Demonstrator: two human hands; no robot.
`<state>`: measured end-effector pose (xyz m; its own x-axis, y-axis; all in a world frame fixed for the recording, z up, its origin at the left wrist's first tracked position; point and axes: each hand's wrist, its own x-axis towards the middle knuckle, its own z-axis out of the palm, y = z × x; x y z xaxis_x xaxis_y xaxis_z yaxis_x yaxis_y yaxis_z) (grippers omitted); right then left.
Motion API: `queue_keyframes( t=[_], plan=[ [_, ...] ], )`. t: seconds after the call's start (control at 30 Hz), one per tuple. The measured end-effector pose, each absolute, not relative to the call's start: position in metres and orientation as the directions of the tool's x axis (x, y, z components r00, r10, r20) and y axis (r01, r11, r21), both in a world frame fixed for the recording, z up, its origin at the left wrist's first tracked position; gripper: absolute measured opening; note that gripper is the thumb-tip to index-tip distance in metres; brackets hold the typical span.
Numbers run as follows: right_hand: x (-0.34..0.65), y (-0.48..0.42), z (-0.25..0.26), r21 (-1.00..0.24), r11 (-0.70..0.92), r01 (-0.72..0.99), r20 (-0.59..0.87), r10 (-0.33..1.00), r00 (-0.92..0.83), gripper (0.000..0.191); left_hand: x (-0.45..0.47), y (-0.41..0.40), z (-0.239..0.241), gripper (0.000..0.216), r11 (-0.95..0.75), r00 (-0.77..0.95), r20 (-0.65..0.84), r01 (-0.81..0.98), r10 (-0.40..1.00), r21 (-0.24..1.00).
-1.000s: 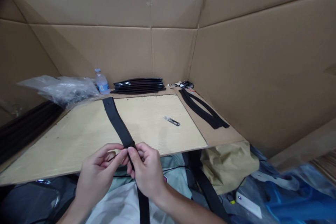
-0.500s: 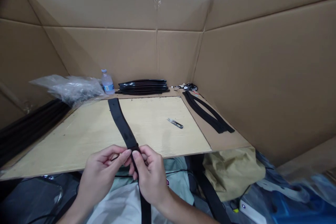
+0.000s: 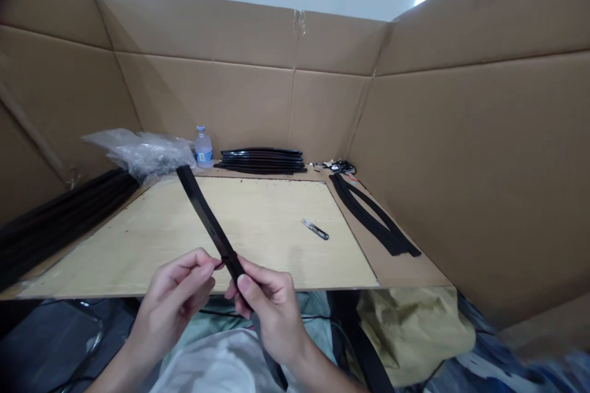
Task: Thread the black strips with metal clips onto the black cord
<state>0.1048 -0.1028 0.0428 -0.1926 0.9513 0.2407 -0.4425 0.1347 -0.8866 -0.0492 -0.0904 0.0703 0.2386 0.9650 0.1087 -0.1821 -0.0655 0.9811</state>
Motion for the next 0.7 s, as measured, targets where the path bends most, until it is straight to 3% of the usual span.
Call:
queue_keyframes(
  t=[0.23, 0.33, 0.47, 0.7],
  plan=[
    [0.106, -0.109, 0.049, -0.896, 0.118, -0.429, 0.248, 0.933, -0.261, 0.035, -0.042, -0.102, 0.079, 0.037, -0.061, 0.167, 0.079, -0.114, 0.983, 0.992],
    [0.106, -0.111, 0.056, -0.939, 0.085, -0.334, 0.203, 0.92, -0.336, 0.027, -0.039, -0.106, 0.08, 0.033, 0.006, 0.228, 0.021, -0.119, 0.974, 0.993],
    [0.11, -0.114, 0.054, -0.964, 0.066, -0.257, 0.144, 0.943, -0.299, 0.02, -0.038, -0.108, 0.081, 0.03, 0.07, 0.336, 0.003, -0.204, 0.942, 0.976],
    [0.109, -0.124, 0.048, -0.952, -0.058, -0.3, 0.052, 0.937, -0.346, 0.025, -0.039, -0.102, 0.08, 0.032, 0.229, 0.471, -0.047, -0.337, 0.881, 0.913]
  ],
)
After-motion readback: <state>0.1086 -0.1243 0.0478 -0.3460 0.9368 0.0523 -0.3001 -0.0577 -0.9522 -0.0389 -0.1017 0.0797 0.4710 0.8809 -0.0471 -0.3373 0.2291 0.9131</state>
